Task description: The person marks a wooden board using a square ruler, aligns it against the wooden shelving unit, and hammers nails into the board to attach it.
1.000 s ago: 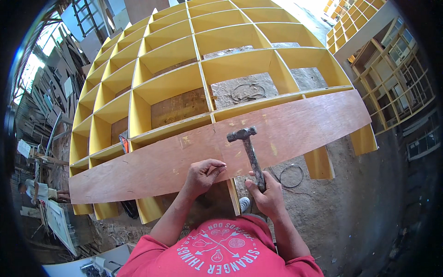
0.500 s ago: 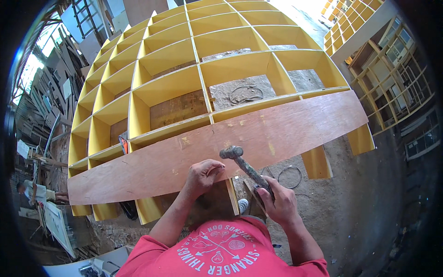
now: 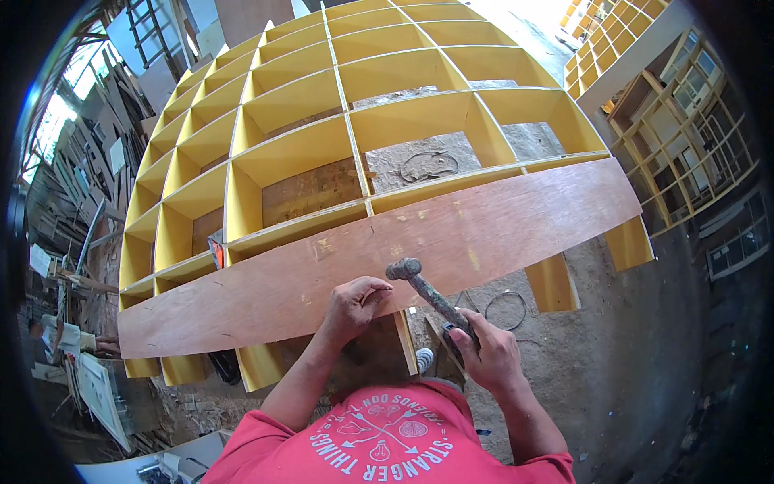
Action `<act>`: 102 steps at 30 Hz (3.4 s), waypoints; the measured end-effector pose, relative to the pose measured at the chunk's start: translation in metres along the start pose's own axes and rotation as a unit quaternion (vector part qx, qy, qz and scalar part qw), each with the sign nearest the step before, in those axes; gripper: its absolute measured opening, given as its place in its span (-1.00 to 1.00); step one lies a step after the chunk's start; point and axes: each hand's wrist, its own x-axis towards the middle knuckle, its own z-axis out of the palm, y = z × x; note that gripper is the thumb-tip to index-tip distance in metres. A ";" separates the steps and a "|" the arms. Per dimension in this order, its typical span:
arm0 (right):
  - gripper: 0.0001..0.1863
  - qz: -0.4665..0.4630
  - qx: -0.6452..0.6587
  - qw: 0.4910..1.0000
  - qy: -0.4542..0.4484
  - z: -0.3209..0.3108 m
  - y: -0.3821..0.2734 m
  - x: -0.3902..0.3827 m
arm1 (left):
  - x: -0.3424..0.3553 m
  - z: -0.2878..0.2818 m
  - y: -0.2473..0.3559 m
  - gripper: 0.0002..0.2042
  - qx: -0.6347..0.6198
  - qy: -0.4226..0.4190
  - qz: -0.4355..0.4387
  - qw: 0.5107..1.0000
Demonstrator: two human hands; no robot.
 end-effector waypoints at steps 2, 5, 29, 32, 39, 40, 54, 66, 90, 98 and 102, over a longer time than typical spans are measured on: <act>-0.60 -0.014 -0.010 1.000 -0.001 -0.002 0.001 0.001 | 0.000 -0.001 0.002 -0.92 -0.008 -0.006 -0.013 1.000; -0.60 -0.026 -0.047 0.999 -0.004 -0.004 -0.006 0.002 | -0.001 0.000 -0.001 -0.91 -0.015 -0.003 -0.005 1.000; -0.65 -0.162 -0.010 0.981 0.110 0.002 0.006 -0.004 | 0.005 -0.001 0.007 -0.89 0.021 -0.006 0.017 1.000; -0.64 -0.051 -0.208 0.974 -0.072 0.000 0.011 -0.006 | 0.004 -0.002 0.006 -0.90 0.045 -0.005 0.021 0.999; -0.65 -0.135 0.015 0.981 0.139 0.012 0.002 -0.009 | 0.003 -0.002 0.007 -0.89 0.039 -0.010 0.021 0.999; -0.64 -0.093 -0.099 0.990 0.038 0.011 0.007 -0.010 | 0.003 -0.002 0.006 -0.89 0.043 -0.016 0.015 0.999; -0.63 0.108 0.116 0.938 0.308 0.068 0.068 0.038 | -0.072 -0.104 0.013 -0.85 -0.010 0.208 -0.062 0.976; -0.68 0.145 0.403 0.806 0.408 0.098 0.150 0.089 | -0.296 -0.265 -0.095 -0.46 -0.118 0.514 -0.437 0.729; -0.73 0.188 0.318 0.863 0.345 0.210 -0.082 -0.033 | -0.416 -0.523 -0.212 -0.48 -0.272 0.600 -0.233 0.716; -0.68 0.145 0.306 0.903 0.265 0.262 -0.166 -0.045 | -0.443 -0.643 -0.238 -0.39 -0.281 0.567 -0.300 0.714; -0.64 0.114 0.237 0.951 0.165 0.264 -0.202 -0.057 | -0.468 -0.675 -0.246 -0.34 -0.133 0.553 -0.349 0.745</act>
